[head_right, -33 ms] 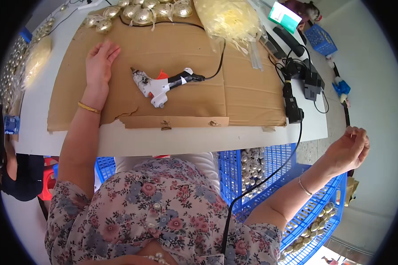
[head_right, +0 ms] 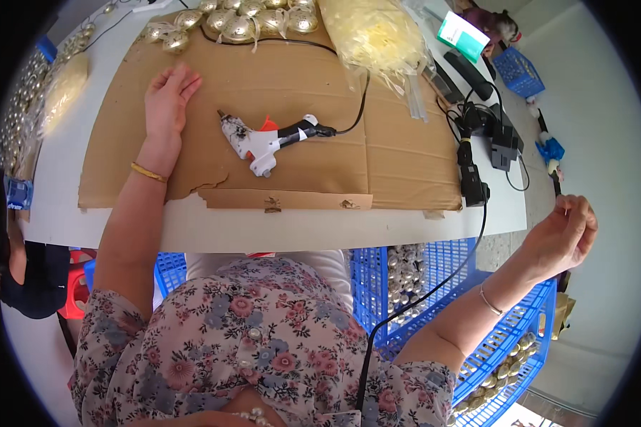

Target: Attaching ribbons to gold Christmas baubles using a hot glue gun.

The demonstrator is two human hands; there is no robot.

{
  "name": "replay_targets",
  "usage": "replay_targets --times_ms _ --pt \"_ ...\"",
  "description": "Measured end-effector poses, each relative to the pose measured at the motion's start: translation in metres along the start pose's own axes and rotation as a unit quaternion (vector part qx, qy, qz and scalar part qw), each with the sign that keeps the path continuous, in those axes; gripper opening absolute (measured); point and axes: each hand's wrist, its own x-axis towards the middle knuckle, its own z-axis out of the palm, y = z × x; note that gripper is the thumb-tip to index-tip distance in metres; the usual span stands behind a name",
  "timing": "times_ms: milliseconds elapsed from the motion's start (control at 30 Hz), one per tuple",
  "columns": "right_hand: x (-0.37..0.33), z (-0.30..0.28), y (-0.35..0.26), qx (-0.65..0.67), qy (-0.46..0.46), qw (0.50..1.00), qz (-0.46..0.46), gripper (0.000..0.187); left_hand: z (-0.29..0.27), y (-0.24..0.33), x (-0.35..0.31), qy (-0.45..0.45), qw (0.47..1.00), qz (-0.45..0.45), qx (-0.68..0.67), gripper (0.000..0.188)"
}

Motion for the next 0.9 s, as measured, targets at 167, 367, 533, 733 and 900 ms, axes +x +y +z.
replay_targets --times_ms 167,367,533,733,900 --pt "-0.014 0.111 0.041 -0.102 -0.249 0.962 0.045 0.008 -0.003 0.0 -0.005 0.021 1.0 0.01 -0.01 0.02" --pt "-0.018 0.183 0.101 -0.127 -0.414 0.885 0.169 0.018 0.011 0.005 -0.01 0.026 0.999 -0.019 -0.02 0.022" --pt "-0.038 0.257 0.129 -0.253 -0.514 0.819 -0.03 0.02 0.013 0.008 -0.015 0.04 0.999 -0.012 -0.016 0.023" --pt "-0.047 0.315 0.196 -0.5 -0.53 0.676 -0.108 0.045 0.014 0.008 -0.017 0.029 0.999 -0.019 0.028 0.026" --pt "-0.049 0.337 0.202 -0.534 -0.558 0.634 0.04 0.066 0.016 0.006 -0.018 0.028 0.998 -0.022 0.048 0.027"
